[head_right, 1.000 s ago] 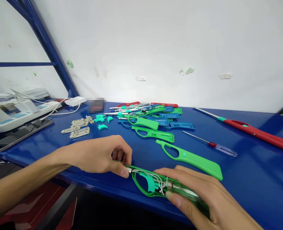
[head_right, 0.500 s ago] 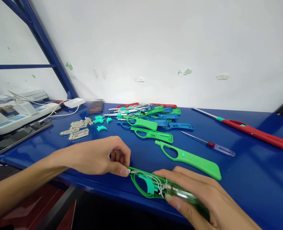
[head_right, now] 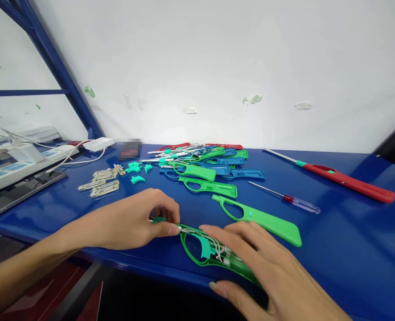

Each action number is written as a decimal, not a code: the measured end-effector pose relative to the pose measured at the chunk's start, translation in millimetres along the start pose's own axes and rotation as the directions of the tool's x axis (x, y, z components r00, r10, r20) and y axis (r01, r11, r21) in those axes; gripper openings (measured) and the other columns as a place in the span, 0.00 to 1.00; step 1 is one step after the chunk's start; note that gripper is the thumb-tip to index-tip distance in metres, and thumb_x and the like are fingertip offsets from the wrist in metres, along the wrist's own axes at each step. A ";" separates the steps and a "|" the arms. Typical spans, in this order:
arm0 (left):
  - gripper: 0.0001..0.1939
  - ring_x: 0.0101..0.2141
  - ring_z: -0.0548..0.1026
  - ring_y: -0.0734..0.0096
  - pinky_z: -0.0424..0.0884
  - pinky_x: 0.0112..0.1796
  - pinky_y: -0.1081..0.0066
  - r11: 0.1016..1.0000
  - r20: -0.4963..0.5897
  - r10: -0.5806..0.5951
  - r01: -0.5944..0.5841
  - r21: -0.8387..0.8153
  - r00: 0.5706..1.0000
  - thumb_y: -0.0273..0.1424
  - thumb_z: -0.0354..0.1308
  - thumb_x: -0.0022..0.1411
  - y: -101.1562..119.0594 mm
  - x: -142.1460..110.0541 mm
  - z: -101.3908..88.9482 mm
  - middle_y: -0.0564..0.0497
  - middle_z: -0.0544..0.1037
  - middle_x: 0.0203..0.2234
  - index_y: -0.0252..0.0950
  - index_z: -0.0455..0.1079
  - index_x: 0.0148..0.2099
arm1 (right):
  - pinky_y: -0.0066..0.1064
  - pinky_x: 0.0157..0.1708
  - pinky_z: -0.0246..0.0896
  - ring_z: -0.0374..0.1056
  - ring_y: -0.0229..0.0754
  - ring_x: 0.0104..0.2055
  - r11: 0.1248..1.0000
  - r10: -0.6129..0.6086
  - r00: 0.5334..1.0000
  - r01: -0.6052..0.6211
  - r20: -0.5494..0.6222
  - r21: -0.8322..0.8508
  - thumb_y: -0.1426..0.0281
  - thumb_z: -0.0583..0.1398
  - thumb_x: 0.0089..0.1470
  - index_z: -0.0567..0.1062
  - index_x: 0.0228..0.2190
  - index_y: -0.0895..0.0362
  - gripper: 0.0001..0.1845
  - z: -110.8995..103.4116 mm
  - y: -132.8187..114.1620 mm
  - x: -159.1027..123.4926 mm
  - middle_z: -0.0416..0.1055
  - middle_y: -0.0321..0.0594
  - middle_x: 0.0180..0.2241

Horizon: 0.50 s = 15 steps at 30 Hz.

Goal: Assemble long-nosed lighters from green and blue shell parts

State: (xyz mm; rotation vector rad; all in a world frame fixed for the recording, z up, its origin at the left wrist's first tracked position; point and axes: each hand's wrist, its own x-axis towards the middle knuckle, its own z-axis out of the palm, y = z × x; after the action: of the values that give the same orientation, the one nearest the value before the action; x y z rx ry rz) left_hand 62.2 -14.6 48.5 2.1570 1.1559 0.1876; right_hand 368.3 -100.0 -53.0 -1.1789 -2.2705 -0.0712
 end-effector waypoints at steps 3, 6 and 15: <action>0.09 0.38 0.82 0.59 0.72 0.37 0.65 1.000 -0.002 0.001 -0.001 0.017 1.000 0.37 0.66 0.70 0.2 -0.6 -0.8 0.47 0.87 0.38 0.39 0.83 0.38 | 0.32 0.50 0.85 0.86 0.47 0.55 0.997 -0.073 0.997 0.072 0.017 0.038 0.58 0.58 0.79 0.75 0.72 0.28 0.26 -1.5 -6.1 5.2 0.85 0.36 0.58; 0.10 0.38 0.82 0.60 0.73 0.37 0.65 1.000 0.018 0.009 -0.010 0.018 1.000 0.38 0.67 0.70 -0.5 -0.5 -2.2 0.47 0.87 0.39 0.39 0.84 0.39 | 0.33 0.48 0.84 0.85 0.46 0.50 0.994 -0.107 0.994 0.106 0.019 0.033 0.61 0.57 0.80 0.78 0.69 0.31 0.24 -3.3 -12.8 12.6 0.84 0.39 0.53; 0.11 0.38 0.82 0.60 0.72 0.36 0.65 1.000 0.051 0.027 -0.028 0.005 0.998 0.39 0.66 0.69 0.4 -0.2 -2.1 0.47 0.88 0.38 0.39 0.85 0.40 | 0.31 0.19 0.58 0.72 0.36 0.22 0.953 -0.283 0.956 0.290 0.079 -0.092 0.63 0.47 0.85 0.84 0.52 0.43 0.24 -10.5 -24.2 35.5 0.78 0.34 0.34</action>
State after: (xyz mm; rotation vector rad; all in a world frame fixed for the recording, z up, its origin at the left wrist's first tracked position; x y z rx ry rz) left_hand 61.5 -13.9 50.4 2.1715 1.0997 0.1406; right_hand 338.8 -91.8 -21.0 -0.9028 -2.5072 -0.2677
